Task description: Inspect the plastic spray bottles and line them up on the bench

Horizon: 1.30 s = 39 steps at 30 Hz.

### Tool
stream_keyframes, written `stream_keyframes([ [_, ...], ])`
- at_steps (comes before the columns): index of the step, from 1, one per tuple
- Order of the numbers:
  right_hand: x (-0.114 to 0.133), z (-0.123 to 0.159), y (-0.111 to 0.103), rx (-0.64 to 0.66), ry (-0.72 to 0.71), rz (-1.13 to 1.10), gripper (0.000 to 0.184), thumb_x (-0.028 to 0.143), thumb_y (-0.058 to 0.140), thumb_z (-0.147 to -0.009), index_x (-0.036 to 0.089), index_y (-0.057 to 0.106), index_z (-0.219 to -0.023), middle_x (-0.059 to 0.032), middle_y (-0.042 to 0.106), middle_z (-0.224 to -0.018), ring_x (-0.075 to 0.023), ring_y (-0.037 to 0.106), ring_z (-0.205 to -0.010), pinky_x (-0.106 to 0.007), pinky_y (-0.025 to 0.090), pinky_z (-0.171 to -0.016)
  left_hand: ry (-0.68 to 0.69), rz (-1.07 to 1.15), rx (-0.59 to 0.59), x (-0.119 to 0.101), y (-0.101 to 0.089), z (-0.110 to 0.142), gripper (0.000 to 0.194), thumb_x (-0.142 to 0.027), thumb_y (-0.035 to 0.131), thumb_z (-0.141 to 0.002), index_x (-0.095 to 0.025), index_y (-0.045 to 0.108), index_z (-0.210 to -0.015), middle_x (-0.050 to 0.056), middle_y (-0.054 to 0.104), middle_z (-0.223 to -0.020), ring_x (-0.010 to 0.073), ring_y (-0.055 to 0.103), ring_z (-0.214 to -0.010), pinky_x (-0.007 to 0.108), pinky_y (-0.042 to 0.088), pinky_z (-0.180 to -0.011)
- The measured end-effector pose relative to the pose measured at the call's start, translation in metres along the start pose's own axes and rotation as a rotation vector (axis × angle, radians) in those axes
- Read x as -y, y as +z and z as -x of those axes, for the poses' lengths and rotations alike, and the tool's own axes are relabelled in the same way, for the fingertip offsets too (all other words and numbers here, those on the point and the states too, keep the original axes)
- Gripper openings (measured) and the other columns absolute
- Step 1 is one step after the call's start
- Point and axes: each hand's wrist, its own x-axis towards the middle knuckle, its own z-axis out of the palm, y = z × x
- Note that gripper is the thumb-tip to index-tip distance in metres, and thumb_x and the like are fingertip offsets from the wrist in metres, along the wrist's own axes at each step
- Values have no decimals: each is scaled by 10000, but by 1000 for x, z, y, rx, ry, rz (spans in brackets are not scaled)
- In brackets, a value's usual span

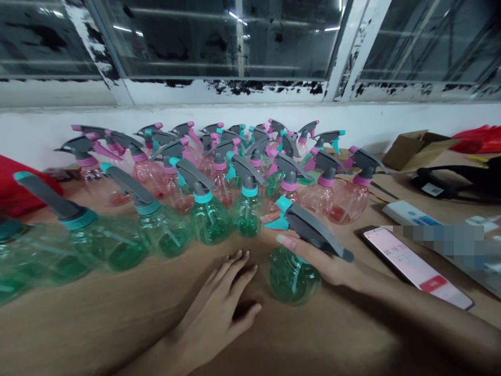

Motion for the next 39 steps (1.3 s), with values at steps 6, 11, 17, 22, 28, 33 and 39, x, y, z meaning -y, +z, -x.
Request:
stream_keyframes([
  [6,-1,0,-1,13,5,-22,237,331,613,-807,238,608,-1025,2,545,-760,-164,545,-674,-323,457,-623,1,-12,11,0,-2,0,493,-382,544,-898,-173,426,-1328,108,391,-1433,291,372,-1297,496,357,-1025],
  [11,1,0,-2,16,7,-5,254,354,599,-808,240,622,-1034,-10,566,-775,-177,558,-683,-340,463,-641,9,-15,13,0,-2,1,490,-386,524,-910,-168,417,-1335,113,389,-1433,288,358,-1305,487,361,-1024],
  [17,2,0,-1,12,11,-3,264,360,593,-805,254,630,-1045,-12,588,-796,-183,576,-707,-342,474,-667,5,-19,3,0,0,1,488,-392,526,-910,-178,418,-1335,109,385,-1437,285,355,-1307,482,356,-1027],
  [22,-1,0,-1,18,3,17,256,369,584,-811,248,624,-1032,-10,562,-763,-181,545,-680,-336,455,-638,-3,-32,9,0,0,1,489,-402,519,-912,-193,414,-1341,97,378,-1444,284,362,-1304,480,349,-1031],
  [28,-2,1,-2,34,-11,-32,228,312,601,-814,234,588,-1027,-2,529,-789,-168,534,-707,-324,443,-648,6,-40,14,0,-1,0,490,-400,530,-908,-178,421,-1331,103,381,-1440,280,358,-1306,476,360,-1027],
  [33,-1,1,-1,40,24,-54,203,301,604,-814,238,585,-1005,10,518,-763,-157,511,-666,-315,426,-609,9,-37,11,1,0,1,491,-406,529,-907,-177,422,-1328,104,376,-1442,282,352,-1308,481,349,-1033],
  [39,0,-1,-2,43,10,-72,150,281,598,-817,240,570,-958,14,501,-750,-149,507,-655,-306,424,-599,9,-27,12,1,1,0,487,-392,531,-909,-180,419,-1332,101,371,-1446,285,341,-1314,487,348,-1033],
])
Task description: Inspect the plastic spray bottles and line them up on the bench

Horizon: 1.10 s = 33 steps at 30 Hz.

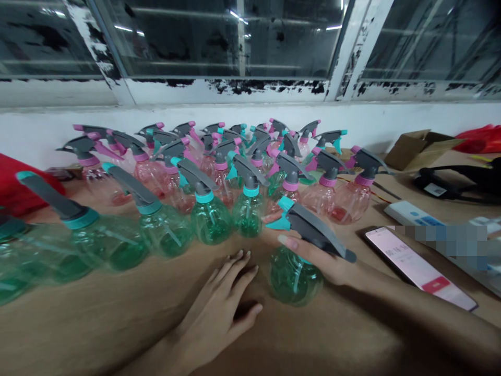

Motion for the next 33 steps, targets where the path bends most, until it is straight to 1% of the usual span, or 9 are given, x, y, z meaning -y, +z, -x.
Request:
stream_keyframes([
  [4,4,-4,-2,23,-15,53,70,298,566,-830,239,548,-863,15,489,-719,-142,495,-618,-299,412,-565,1,3,9,-1,-2,-1,491,-396,538,-902,-180,426,-1327,102,386,-1437,285,360,-1303,486,346,-1034],
  [9,8,-6,-4,58,25,124,145,333,534,-853,223,506,-764,27,487,-670,-121,474,-562,-289,398,-541,0,14,3,0,-1,0,493,-391,532,-907,-178,417,-1337,102,380,-1441,279,353,-1308,481,341,-1038],
  [12,6,-4,-4,35,-12,149,120,331,549,-842,228,539,-782,20,523,-699,-136,514,-624,-295,420,-589,-5,10,-2,0,0,0,495,-403,525,-910,-182,416,-1340,97,379,-1442,274,349,-1311,471,341,-1041],
  [15,1,-2,-4,3,-29,122,111,349,569,-820,240,579,-840,11,534,-715,-154,528,-645,-308,430,-587,-8,-3,-7,0,0,0,496,-405,528,-909,-182,419,-1338,99,381,-1441,275,352,-1310,470,350,-1035],
  [18,-2,0,-3,-2,-20,68,172,334,593,-806,246,594,-953,0,548,-776,-160,545,-676,-321,449,-621,2,-6,2,-1,-2,-1,489,-407,523,-910,-174,430,-1330,106,393,-1432,280,367,-1300,476,366,-1022],
  [21,-2,0,-4,10,-5,62,213,324,591,-811,244,598,-1008,-5,549,-807,-166,549,-697,-335,457,-656,-1,-4,1,-1,-3,-1,484,-401,526,-906,-175,437,-1325,108,395,-1430,284,370,-1298,480,365,-1021],
  [24,-3,0,-4,25,23,76,232,346,580,-817,244,599,-1025,-8,556,-816,-173,545,-700,-343,457,-661,-1,2,-4,-1,-2,0,482,-396,530,-905,-174,440,-1323,109,394,-1430,285,372,-1296,479,362,-1023],
  [29,-2,-1,-4,24,21,84,202,342,582,-820,243,579,-996,-4,557,-822,-171,551,-721,-337,463,-676,-11,12,2,-1,-3,-1,452,-388,510,-921,-184,443,-1319,102,408,-1422,281,371,-1297,480,360,-1023],
  [33,-1,-1,-4,25,19,103,177,354,577,-818,251,583,-962,-5,557,-791,-175,548,-702,-342,469,-649,-14,22,6,-1,-3,-1,459,-396,507,-922,-187,437,-1324,100,396,-1431,280,370,-1298,479,358,-1025],
])
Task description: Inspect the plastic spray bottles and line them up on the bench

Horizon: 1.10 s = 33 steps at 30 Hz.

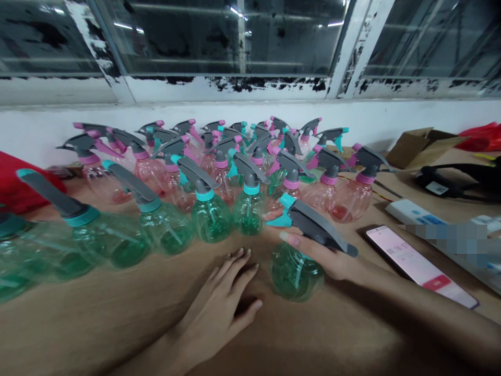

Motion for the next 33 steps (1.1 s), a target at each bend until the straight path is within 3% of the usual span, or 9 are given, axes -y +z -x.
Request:
stream_keyframes([
  [7,0,0,1,-17,17,-41,171,348,595,-812,248,605,-951,-2,568,-768,-169,556,-679,-330,475,-624,0,-5,5,-1,0,0,457,-388,513,-922,-177,446,-1322,102,379,-1441,279,356,-1305,471,348,-1033],
  [12,2,0,3,-24,-28,-85,299,288,584,-822,277,589,-1121,-22,642,-931,-199,616,-865,-367,477,-812,1,-16,13,-1,-1,0,450,-385,512,-924,-178,450,-1319,95,391,-1433,273,359,-1303,467,342,-1039],
  [18,2,1,3,-6,14,-91,269,320,581,-824,265,616,-1085,-17,638,-834,-174,603,-697,-338,504,-673,5,-20,10,0,0,1,463,-400,503,-927,-180,436,-1329,95,377,-1443,274,351,-1307,467,337,-1041],
  [24,2,0,2,13,3,-60,291,329,564,-835,277,603,-1118,-18,634,-839,-182,605,-721,-348,502,-694,4,-30,21,0,-1,0,463,-402,495,-931,-183,430,-1334,96,369,-1448,275,352,-1308,477,357,-1025],
  [28,2,-1,2,-19,-30,-29,377,330,564,-827,303,556,-1202,-22,653,-936,-211,620,-860,-384,488,-817,6,-35,17,-1,-1,0,453,-404,495,-928,-177,450,-1317,101,383,-1440,279,362,-1302,465,368,-1019],
  [33,0,0,3,-2,-20,-52,364,311,562,-831,300,566,-1196,-21,652,-943,-205,625,-867,-372,491,-814,13,-32,5,0,-2,0,456,-399,501,-926,-170,451,-1317,106,388,-1436,277,358,-1305,465,353,-1031],
])
